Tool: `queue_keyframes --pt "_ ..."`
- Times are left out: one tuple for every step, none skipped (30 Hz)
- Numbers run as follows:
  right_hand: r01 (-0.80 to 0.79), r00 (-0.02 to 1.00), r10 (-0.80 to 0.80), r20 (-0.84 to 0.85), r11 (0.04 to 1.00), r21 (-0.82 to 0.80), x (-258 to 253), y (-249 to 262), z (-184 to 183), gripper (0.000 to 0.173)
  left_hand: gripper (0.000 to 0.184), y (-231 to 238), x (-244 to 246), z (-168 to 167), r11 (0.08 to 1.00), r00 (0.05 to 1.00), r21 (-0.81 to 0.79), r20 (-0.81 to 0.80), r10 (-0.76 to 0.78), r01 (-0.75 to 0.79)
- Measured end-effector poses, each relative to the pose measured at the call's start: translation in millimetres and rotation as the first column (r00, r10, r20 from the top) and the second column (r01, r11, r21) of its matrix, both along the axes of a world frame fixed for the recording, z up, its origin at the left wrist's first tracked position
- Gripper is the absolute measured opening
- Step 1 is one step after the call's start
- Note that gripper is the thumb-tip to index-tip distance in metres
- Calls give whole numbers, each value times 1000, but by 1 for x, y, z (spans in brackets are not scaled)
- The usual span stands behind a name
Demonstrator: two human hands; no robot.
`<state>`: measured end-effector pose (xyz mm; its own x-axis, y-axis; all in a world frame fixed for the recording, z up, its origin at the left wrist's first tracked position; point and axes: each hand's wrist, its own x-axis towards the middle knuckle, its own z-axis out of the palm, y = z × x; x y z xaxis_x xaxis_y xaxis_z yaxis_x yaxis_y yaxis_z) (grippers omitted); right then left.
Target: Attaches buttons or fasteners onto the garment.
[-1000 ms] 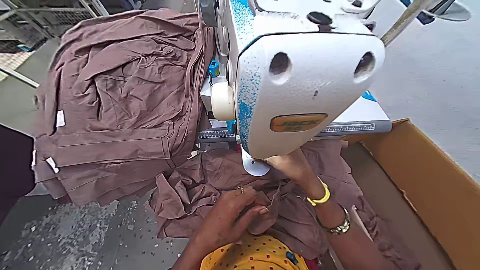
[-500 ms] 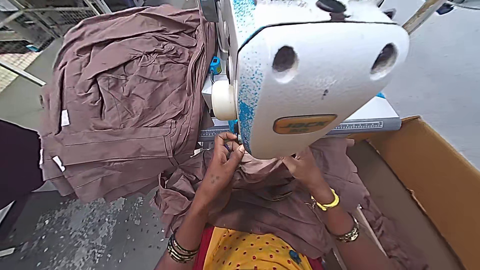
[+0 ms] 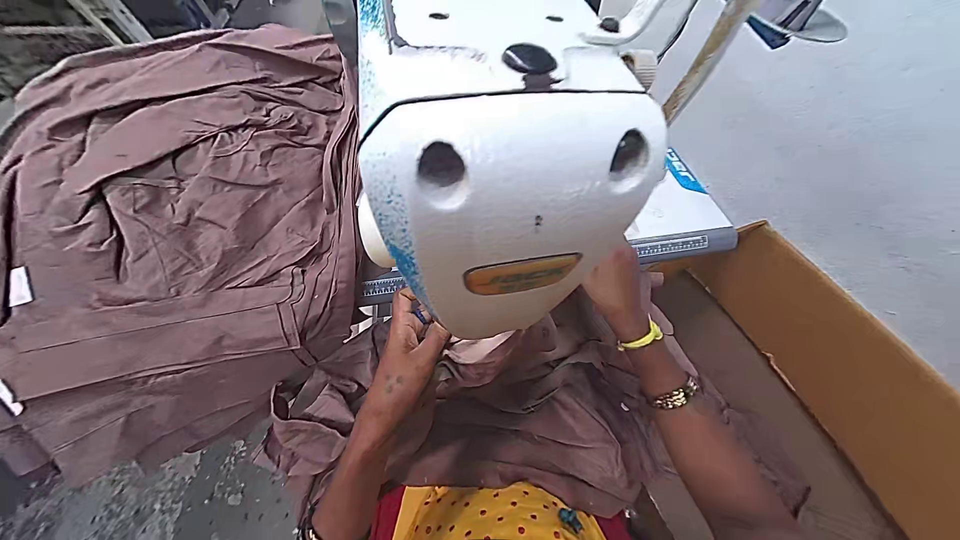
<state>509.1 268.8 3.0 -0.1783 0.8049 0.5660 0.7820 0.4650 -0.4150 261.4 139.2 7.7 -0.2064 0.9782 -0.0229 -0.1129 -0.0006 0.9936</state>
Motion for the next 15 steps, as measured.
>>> queue_keyframes --pt "9 998 -10 61 1000 20 2 8 -1 16 37 0 0 0 1000 1000 -2 4 -4 4" --pt "-7 993 3 119 999 37 2 13 -3 18 37 0 -1 0 1000 1000 -6 5 -11 11" --pt "-35 985 29 170 999 28 1 16 -5 21 36 0 -1 0 1000 1000 -9 4 -15 15" --pt "-57 975 54 214 998 10 0 18 -7 23 36 0 0 0 1000 1000 -8 2 -15 15" --pt "-77 969 76 236 997 -4 -1 20 -10 22 37 -1 0 1 1000 1000 -10 -5 -7 7" --pt "-96 965 95 245 995 -9 0 21 -12 20 36 -1 1 1 1000 1000 -9 -15 0 -1" --pt "-110 965 106 238 994 1 0 21 -14 17 35 -2 2 1 1000 1000 -6 -25 3 -3" --pt "-120 970 112 214 993 22 1 21 -16 15 34 -2 2 1 1000 999 -6 -34 4 -5" --pt "-126 976 117 181 991 42 2 20 -18 14 32 -3 2 1 1000 999 -5 -38 5 -5" --pt "-125 981 117 155 991 46 2 18 -17 14 31 -4 3 0 1000 999 -4 -39 4 -4" --pt "-122 982 115 149 992 40 2 15 -14 15 30 -3 3 0 1000 999 3 -44 8 -8" --pt "-120 979 113 169 992 30 2 13 -10 19 31 -3 3 1 1000 999 9 -49 13 -13" --pt "-116 973 113 201 993 3 2 10 -6 23 32 -3 3 1 1000 999 6 -49 17 -16" --pt "-117 968 119 222 993 -21 2 9 -5 25 35 -2 3 2 1000 999 2 -48 16 -16" --pt "-129 965 133 224 991 -31 4 10 -8 24 38 -2 3 2 1000 999 1 -51 14 -14"
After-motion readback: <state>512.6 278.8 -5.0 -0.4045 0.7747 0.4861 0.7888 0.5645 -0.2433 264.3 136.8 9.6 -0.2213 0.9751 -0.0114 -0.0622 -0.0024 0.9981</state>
